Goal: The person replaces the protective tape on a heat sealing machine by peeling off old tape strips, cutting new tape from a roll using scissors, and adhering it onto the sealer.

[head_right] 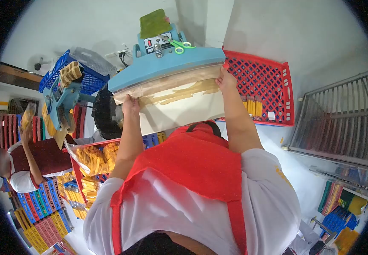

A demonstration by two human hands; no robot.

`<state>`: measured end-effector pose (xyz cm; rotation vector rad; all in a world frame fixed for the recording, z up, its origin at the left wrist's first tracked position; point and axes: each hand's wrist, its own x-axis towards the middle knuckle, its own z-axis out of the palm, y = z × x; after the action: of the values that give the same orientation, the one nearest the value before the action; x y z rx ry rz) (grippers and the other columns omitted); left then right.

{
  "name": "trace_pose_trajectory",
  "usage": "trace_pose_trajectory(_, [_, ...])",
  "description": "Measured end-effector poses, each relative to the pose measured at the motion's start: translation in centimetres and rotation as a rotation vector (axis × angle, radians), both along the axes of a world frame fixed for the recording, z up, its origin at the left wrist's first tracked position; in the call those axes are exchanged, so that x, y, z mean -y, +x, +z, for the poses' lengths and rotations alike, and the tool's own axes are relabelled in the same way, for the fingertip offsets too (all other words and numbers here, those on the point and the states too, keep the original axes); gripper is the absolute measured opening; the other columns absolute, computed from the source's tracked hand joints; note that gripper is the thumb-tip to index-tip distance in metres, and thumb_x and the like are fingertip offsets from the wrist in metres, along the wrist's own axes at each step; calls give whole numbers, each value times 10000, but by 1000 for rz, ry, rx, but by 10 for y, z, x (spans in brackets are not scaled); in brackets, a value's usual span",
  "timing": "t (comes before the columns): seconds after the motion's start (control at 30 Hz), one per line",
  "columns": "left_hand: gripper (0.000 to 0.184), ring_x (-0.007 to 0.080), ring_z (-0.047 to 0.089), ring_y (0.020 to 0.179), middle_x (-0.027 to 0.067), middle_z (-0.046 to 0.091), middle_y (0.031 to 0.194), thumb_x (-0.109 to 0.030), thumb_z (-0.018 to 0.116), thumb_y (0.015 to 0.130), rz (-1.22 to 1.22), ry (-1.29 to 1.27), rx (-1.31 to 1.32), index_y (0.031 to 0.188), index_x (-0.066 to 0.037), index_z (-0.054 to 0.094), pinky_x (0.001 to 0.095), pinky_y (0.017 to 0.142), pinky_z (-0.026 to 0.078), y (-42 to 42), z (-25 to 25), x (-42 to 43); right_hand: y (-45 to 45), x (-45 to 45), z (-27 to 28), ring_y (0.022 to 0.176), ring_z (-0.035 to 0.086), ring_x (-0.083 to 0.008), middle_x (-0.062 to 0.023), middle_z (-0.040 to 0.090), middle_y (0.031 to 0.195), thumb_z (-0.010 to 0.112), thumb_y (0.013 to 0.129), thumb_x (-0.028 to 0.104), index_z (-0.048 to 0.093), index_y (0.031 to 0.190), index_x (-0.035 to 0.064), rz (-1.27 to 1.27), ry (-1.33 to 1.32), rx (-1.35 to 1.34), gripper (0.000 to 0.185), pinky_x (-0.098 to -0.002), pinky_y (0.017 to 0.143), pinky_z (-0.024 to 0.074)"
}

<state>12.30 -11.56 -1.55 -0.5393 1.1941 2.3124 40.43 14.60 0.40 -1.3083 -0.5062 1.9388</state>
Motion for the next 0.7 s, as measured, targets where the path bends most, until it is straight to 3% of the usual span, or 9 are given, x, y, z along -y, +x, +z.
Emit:
trace_pose_trajectory(0.2, [126, 176, 535, 727, 62, 541, 822, -126, 416, 850, -13, -12, 1, 898, -16, 454, 304, 636, 447, 0, 0, -1, 4, -9, -9, 602, 471, -141, -33, 517, 685, 612, 705, 136, 503, 769, 72, 13, 78, 88, 141, -271, 520, 384])
trace_pose_trajectory(0.27, [121, 172, 531, 710, 57, 537, 810, -127, 420, 849, -3, 0, -2, 888, -18, 454, 303, 629, 445, -1, -2, -2, 6, -12, -9, 653, 487, -141, -37, 517, 729, 629, 679, 103, 509, 863, 12, 44, 182, 348, 238, -277, 573, 409])
trace_pose_trajectory(0.3, [116, 167, 527, 694, 52, 533, 798, -127, 425, 847, 10, 11, -4, 879, -20, 453, 302, 621, 443, 0, 0, -2, 3, -11, -9, 653, 487, -141, -37, 517, 729, 629, 679, 103, 509, 863, 12, 45, 184, 348, 238, -277, 573, 409])
trace_pose_trajectory(0.37, [108, 164, 522, 678, 47, 529, 785, -123, 427, 846, 14, 9, -15, 869, -21, 453, 301, 614, 443, 2, 1, -2, -5, -6, -13, 688, 507, -129, -16, 539, 778, 595, 708, 74, 505, 924, 14, -143, 597, 515, 242, -249, 637, 407])
trace_pose_trajectory(0.4, [101, 160, 516, 661, 42, 525, 772, -119, 429, 844, 13, 4, -27, 859, -22, 452, 300, 606, 443, 4, 2, -1, -4, -12, -25, 688, 507, -129, -16, 539, 778, 595, 708, 74, 505, 924, 14, -139, 596, 517, 242, -249, 637, 407])
trace_pose_trajectory(0.47, [97, 158, 515, 654, 40, 524, 768, -115, 433, 841, 11, -2, -20, 855, -22, 454, 297, 605, 444, 3, 2, -1, -5, -35, -53, 742, 523, -135, -28, 543, 805, 596, 698, 39, 469, 1018, -27, -19, 658, 258, 350, -230, 680, 415])
trace_pose_trajectory(0.57, [88, 157, 514, 641, 39, 524, 767, -107, 440, 836, 3, -2, -15, 849, -21, 456, 299, 608, 449, 3, 6, -2, -7, -21, -30, 760, 513, -146, -73, 531, 867, 621, 668, 71, 436, 1072, -76, 21, 630, 176, 468, -243, 688, 416])
trace_pose_trajectory(0.7, [78, 158, 517, 628, 40, 525, 755, -99, 451, 828, 9, -58, -4, 841, -23, 463, 308, 611, 464, 1, 3, 0, -6, -19, -13, 748, 520, -139, -71, 546, 850, 613, 676, 74, 463, 1044, -73, 3, 608, 438, 424, -241, 677, 419])
